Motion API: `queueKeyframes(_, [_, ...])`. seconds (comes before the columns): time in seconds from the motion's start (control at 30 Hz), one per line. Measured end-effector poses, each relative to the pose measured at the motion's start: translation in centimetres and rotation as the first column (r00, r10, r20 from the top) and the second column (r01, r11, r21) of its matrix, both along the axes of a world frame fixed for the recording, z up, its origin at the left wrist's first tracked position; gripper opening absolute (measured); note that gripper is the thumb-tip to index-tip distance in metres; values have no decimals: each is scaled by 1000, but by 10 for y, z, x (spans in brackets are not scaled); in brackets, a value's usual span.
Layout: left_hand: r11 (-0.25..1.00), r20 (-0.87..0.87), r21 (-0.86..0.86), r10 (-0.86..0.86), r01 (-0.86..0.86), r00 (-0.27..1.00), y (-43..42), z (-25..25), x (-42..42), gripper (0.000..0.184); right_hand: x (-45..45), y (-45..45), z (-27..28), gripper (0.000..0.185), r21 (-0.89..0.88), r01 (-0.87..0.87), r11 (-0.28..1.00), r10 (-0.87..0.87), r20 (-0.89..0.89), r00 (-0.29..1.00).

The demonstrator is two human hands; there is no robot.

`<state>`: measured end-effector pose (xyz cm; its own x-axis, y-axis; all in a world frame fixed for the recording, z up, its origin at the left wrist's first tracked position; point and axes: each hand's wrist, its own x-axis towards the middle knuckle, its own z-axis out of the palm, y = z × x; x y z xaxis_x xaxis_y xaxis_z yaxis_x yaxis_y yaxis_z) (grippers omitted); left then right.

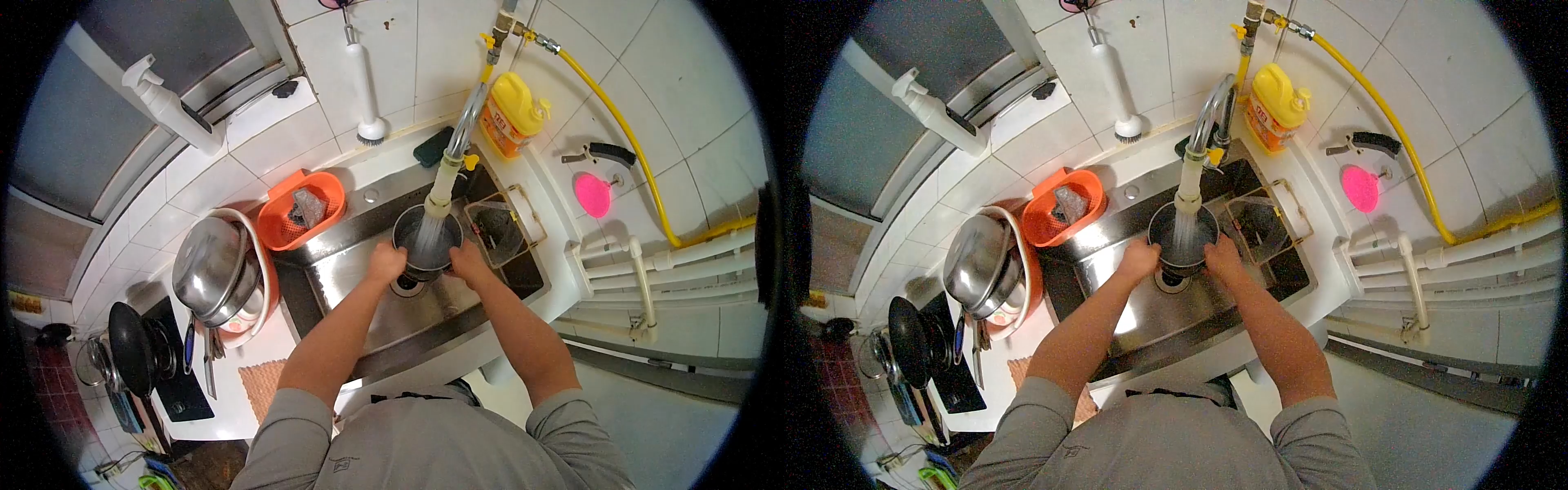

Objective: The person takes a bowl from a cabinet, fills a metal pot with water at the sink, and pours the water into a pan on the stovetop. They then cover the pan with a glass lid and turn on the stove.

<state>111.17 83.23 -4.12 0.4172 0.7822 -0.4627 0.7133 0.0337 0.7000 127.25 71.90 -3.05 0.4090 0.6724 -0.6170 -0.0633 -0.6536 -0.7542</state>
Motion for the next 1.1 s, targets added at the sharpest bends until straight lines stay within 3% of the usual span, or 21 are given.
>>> queueKeyframes(0.13, [999,22,-45,5,-4,1000,5,-19,-2,36,5,1,-19,37,-14,-29,999,30,101,994])
queueKeyframes(0.27, [995,45,95,-10,5,999,3,-34,-2,28,13,-1,-55,35,28,-51,998,44,210,977])
queueKeyframes(0.5, [997,-23,83,-5,7,1000,0,-13,1,36,21,0,-72,31,-46,-33,998,42,221,974])
queueKeyframes(0.6, [999,-32,35,14,-13,999,-2,-5,2,39,13,1,-32,32,-62,-22,998,32,164,986])
queueKeyframes(0.67, [1000,-34,22,16,-15,999,-2,-5,3,40,19,0,-64,35,-18,-18,1000,22,242,970])
queueKeyframes(0.97, [997,-49,73,9,-5,999,-3,-10,5,39,21,-1,-70,36,3,-5,1000,4,302,953])
queueKeyframes(1.1, [993,-15,115,-31,32,999,0,-13,5,39,18,-1,-35,37,-70,-2,998,17,208,978])
